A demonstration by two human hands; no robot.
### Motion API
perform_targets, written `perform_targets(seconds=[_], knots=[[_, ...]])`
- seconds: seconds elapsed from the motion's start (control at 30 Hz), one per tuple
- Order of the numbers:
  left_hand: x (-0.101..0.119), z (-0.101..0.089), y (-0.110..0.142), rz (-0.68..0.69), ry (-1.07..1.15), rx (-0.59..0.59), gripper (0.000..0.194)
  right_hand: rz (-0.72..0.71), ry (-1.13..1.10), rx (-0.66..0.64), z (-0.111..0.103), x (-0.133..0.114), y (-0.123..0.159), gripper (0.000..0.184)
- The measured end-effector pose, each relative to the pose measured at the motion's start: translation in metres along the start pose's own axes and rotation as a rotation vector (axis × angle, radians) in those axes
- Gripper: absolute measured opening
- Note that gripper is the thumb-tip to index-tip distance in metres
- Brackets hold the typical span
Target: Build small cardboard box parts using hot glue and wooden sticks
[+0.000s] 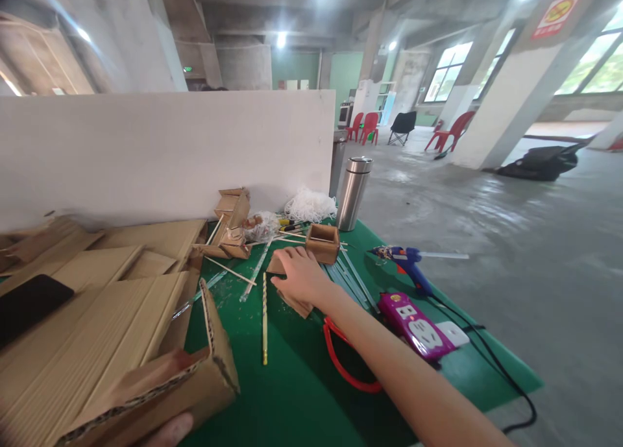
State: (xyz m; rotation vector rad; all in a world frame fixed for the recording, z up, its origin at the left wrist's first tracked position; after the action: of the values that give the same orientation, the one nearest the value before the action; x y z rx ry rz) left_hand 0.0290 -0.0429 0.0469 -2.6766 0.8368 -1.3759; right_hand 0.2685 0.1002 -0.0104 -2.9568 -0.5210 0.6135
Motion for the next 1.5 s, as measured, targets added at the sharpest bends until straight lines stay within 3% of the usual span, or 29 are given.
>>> perform_targets(seconds=[0.1, 0.23, 0.43, 0.57, 0.63, 0.73, 0.8, 0.87, 0.97, 1.07, 1.13, 1.3, 1.5], knots=[[0.021, 0.011, -0.01, 0.104, -0.083, -0.096, 0.039, 0.033, 0.054, -0.085, 0.005, 0.009, -0.014, 0.069], [0.031, 0.017, -0.014, 0.216, -0.177, -0.161, 0.033, 0.084, 0.092, -0.138, 0.012, 0.019, -0.021, 0.064], [0.029, 0.021, -0.016, 0.235, -0.092, -0.118, 0.031, 0.162, 0.04, -0.15, 0.013, 0.027, -0.017, 0.074], [0.035, 0.02, -0.024, 0.28, 0.033, -0.209, 0.029, 0.195, -0.031, -0.114, 0.009, 0.027, -0.014, 0.072], [0.031, 0.014, -0.027, 0.149, 0.025, -0.167, 0.023, 0.207, -0.086, -0.078, 0.001, 0.023, -0.009, 0.073], [0.023, 0.011, -0.02, 0.064, 0.063, -0.164, 0.015, 0.194, -0.208, -0.029, -0.027, 0.006, 0.008, 0.072], [0.012, 0.01, -0.013, -0.008, 0.086, -0.147, 0.023, 0.14, -0.41, 0.064, -0.059, -0.016, 0.025, 0.075], [0.001, 0.006, -0.007, -0.088, 0.171, -0.069, 0.029, -0.028, -0.579, 0.104, -0.091, -0.05, 0.043, 0.076], [0.0, 0.002, -0.006, -0.113, 0.275, -0.045, 0.03, -0.287, -0.538, 0.099, -0.122, -0.105, 0.066, 0.082], [0.007, 0.005, -0.011, -0.159, 0.317, -0.166, 0.033, -0.432, -0.422, -0.021, -0.121, -0.142, 0.075, 0.086], [0.012, 0.001, -0.014, -0.133, 0.328, -0.096, 0.038, -0.453, -0.366, -0.093, -0.112, -0.151, 0.074, 0.083], [0.008, -0.003, -0.007, -0.158, 0.337, 0.078, 0.036, -0.441, -0.349, -0.106, -0.105, -0.147, 0.068, 0.077], [0.023, -0.01, -0.008, 0.007, 0.255, 0.022, 0.046, -0.385, -0.316, -0.08, -0.109, -0.141, 0.067, 0.084]])
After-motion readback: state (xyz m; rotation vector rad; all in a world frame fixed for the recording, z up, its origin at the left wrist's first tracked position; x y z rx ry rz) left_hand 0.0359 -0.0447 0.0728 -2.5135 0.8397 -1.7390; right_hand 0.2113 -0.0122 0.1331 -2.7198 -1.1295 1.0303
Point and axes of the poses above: each hand's wrist, its own y-axis away from the middle knuckle, its own z-axis out of the palm, x = y × z, the point moved 5 cm from there along -y, towards the middle knuckle, and after that the axes turned 1 degree about -y, right-handed, at the moved point
